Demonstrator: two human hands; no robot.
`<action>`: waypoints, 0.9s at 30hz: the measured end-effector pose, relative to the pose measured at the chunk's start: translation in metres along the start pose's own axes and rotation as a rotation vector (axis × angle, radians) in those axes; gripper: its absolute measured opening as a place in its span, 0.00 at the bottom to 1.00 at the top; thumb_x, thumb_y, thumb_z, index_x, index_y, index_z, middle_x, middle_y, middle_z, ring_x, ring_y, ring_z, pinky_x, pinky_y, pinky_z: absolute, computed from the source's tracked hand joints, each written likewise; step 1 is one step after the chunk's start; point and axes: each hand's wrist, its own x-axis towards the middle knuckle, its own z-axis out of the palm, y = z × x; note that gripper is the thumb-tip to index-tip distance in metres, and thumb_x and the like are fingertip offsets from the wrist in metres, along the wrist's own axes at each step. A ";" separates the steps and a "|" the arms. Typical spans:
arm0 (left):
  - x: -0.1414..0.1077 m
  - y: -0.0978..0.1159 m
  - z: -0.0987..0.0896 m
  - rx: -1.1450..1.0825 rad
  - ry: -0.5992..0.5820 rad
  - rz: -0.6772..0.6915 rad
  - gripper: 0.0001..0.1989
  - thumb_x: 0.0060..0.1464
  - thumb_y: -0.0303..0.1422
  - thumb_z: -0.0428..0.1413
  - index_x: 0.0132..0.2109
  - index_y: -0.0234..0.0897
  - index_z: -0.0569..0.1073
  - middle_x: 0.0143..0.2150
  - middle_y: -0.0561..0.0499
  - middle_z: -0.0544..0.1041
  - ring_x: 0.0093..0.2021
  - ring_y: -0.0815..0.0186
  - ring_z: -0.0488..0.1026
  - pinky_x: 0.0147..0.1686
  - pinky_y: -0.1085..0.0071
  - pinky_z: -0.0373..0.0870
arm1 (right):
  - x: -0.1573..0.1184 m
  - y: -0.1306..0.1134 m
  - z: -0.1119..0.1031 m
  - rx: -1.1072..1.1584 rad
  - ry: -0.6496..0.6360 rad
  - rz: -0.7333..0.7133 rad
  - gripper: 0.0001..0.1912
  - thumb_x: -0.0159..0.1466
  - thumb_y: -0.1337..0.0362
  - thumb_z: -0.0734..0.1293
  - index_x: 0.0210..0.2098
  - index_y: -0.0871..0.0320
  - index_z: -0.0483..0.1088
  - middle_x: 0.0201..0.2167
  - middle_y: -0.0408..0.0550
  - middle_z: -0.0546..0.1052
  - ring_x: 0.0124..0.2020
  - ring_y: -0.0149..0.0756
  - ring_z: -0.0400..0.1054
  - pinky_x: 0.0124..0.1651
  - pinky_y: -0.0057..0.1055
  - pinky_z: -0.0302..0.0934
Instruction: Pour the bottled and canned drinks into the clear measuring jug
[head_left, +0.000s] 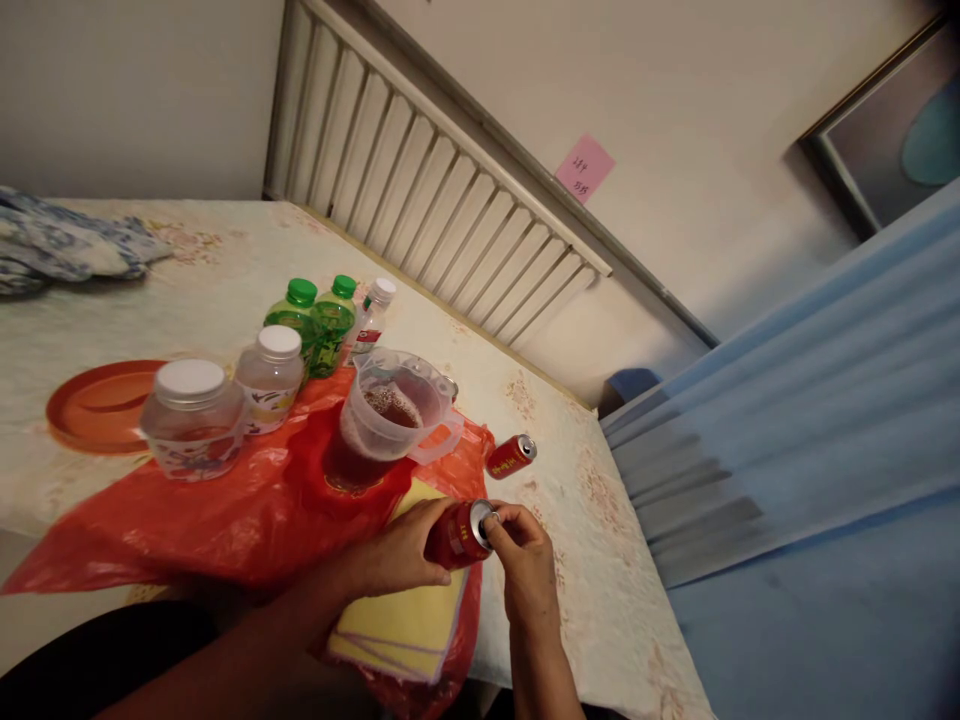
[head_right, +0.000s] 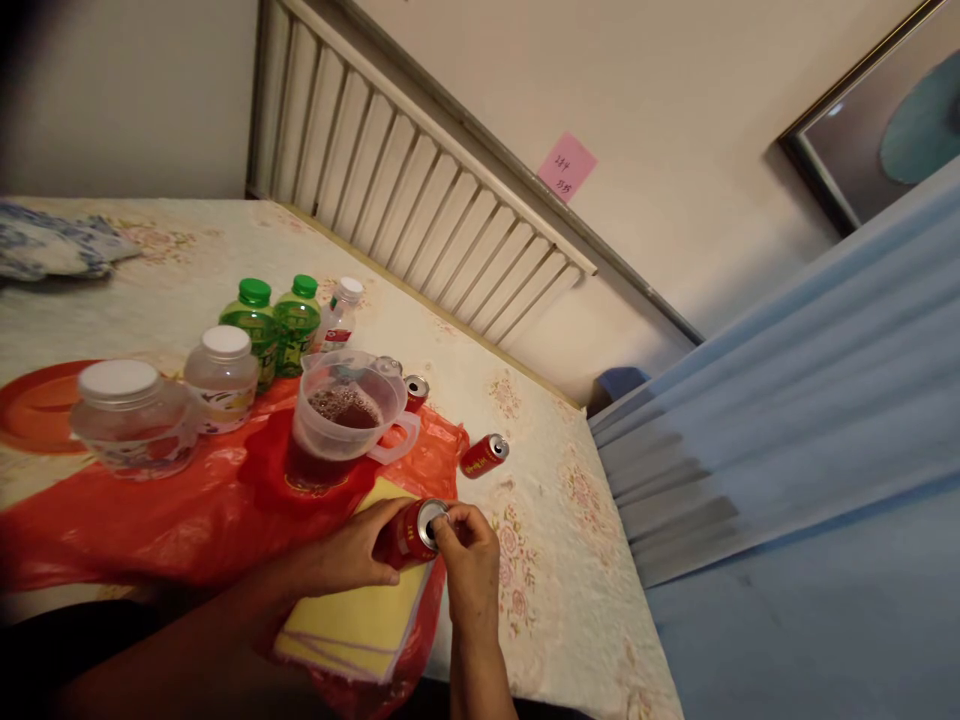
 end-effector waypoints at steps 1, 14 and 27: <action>0.000 0.000 0.000 -0.010 -0.004 0.004 0.39 0.37 0.27 0.64 0.60 0.41 0.65 0.59 0.46 0.71 0.58 0.51 0.68 0.59 0.57 0.64 | 0.000 0.000 0.000 0.001 0.003 0.000 0.09 0.53 0.61 0.74 0.25 0.57 0.71 0.32 0.45 0.78 0.33 0.35 0.68 0.37 0.30 0.61; -0.001 0.002 -0.003 -0.019 -0.018 0.013 0.38 0.38 0.27 0.63 0.60 0.41 0.65 0.59 0.46 0.71 0.58 0.52 0.68 0.59 0.58 0.64 | 0.002 0.002 -0.001 -0.005 0.005 0.007 0.10 0.52 0.60 0.75 0.25 0.57 0.71 0.32 0.45 0.78 0.32 0.34 0.67 0.37 0.30 0.60; -0.002 0.002 -0.004 -0.005 -0.005 -0.006 0.37 0.38 0.26 0.62 0.59 0.40 0.66 0.58 0.47 0.72 0.57 0.53 0.68 0.58 0.59 0.64 | 0.005 0.009 -0.003 -0.017 -0.008 -0.004 0.09 0.54 0.60 0.73 0.26 0.57 0.70 0.33 0.44 0.78 0.31 0.33 0.66 0.36 0.29 0.59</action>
